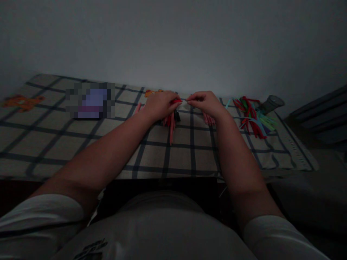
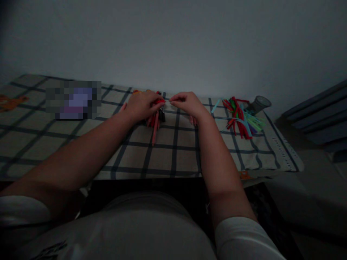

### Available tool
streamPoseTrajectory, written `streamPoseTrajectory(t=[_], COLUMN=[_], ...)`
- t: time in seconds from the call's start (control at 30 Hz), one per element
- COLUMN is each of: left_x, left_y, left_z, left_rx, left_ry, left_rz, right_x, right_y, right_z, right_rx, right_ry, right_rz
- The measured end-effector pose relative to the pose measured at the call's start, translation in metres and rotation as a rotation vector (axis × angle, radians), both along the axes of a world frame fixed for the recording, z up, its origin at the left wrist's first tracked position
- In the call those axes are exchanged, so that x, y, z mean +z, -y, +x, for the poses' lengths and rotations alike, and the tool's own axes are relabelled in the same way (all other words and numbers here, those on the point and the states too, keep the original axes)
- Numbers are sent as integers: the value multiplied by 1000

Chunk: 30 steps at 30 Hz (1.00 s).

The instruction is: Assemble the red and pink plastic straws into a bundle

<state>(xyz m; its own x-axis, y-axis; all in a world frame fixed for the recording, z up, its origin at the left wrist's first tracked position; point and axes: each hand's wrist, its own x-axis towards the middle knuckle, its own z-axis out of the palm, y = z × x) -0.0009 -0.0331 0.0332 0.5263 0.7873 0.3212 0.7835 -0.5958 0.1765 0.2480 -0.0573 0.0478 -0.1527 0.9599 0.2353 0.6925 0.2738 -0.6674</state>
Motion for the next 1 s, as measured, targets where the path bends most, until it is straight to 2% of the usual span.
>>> streamPoseTrajectory(t=[0.4,0.77,1.0], left_x=[2,-4,-6], left_y=[2,-3,-4], left_z=[-1,-1,0], left_rx=[-10,-45,-61], left_ry=[2,-11,-55], left_rz=[-7,1,23], right_x=[2,-1,2], right_y=[4,3,6], right_z=[-4,-7,-12], right_rx=[-6,-5,-15], right_ry=[7,4,43], right_rz=[13,19,14])
